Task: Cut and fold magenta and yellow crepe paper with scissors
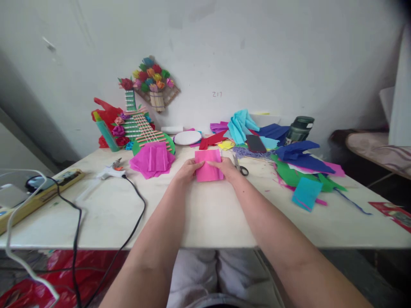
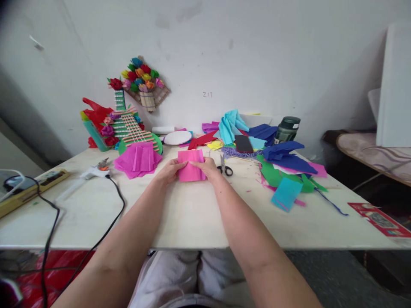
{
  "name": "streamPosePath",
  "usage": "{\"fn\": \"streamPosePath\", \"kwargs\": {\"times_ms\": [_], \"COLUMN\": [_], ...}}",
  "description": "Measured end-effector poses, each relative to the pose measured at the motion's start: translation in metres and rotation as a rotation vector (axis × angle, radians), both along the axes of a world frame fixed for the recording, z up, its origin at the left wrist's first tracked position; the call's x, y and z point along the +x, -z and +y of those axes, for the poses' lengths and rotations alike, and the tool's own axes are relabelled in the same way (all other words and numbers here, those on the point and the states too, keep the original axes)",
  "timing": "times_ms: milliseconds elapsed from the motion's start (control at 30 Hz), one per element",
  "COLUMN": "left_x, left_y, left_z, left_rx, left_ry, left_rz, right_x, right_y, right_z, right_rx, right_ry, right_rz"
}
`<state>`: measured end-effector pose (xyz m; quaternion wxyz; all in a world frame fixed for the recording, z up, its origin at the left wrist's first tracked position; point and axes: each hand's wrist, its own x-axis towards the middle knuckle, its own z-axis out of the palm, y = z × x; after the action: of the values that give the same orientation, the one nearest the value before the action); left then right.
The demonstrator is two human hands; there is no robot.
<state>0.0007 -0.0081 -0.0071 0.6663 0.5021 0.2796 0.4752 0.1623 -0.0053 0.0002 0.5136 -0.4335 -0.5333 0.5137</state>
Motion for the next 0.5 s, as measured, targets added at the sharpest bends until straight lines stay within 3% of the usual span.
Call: {"fn": "streamPosePath", "kwargs": {"times_ms": [200, 500], "left_x": [0.0004, -0.0001], "left_y": [0.0002, 0.0013], "left_z": [-0.0001, 0.0001], "left_rx": [0.017, 0.008], "left_ry": [0.043, 0.007], "left_rz": [-0.001, -0.012], "right_x": [-0.0011, -0.003], "right_y": [0.001, -0.0066], "right_z": [0.0017, -0.0058], "right_rx": [-0.038, -0.104], "right_ry": [0.048, 0.035], "right_rz": [0.058, 0.19]}}
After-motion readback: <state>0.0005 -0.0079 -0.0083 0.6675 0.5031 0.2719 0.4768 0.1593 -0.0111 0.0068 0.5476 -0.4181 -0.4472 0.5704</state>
